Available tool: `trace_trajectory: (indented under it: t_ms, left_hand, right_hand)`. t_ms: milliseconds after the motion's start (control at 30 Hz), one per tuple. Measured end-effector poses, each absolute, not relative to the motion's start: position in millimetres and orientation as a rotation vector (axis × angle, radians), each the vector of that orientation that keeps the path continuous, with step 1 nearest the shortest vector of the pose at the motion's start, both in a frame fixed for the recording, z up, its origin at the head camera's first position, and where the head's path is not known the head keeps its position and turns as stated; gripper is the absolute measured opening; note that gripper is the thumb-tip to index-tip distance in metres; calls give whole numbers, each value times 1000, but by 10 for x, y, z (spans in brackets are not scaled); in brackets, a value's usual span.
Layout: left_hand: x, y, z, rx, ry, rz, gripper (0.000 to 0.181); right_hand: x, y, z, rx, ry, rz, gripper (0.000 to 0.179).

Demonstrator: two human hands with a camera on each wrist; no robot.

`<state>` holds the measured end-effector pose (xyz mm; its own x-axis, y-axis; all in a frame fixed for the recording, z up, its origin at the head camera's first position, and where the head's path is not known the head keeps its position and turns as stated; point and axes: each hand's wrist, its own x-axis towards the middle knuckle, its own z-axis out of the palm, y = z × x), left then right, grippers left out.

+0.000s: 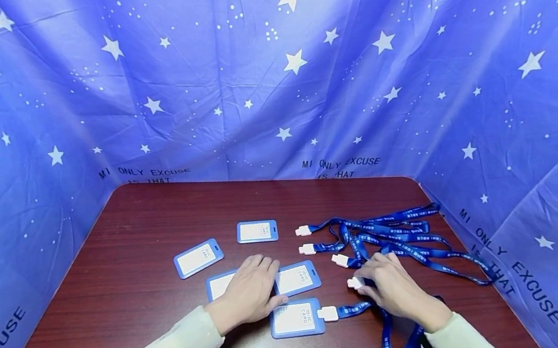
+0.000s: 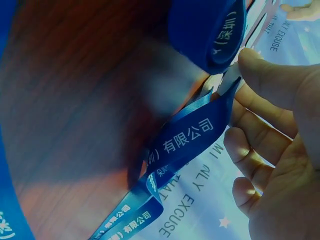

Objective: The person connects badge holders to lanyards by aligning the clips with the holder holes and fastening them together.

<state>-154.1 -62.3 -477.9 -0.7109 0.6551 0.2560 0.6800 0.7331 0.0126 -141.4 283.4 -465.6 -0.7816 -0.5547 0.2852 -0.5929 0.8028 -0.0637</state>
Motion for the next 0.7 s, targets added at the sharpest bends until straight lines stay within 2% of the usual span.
trace_trajectory:
  t_ms: [700]
  left_hand:
    - [-1635,-517,-4821,-1058,-2783,-43,73]
  right_hand:
    - [-1420,2799,-4661,872,-2769,221,19]
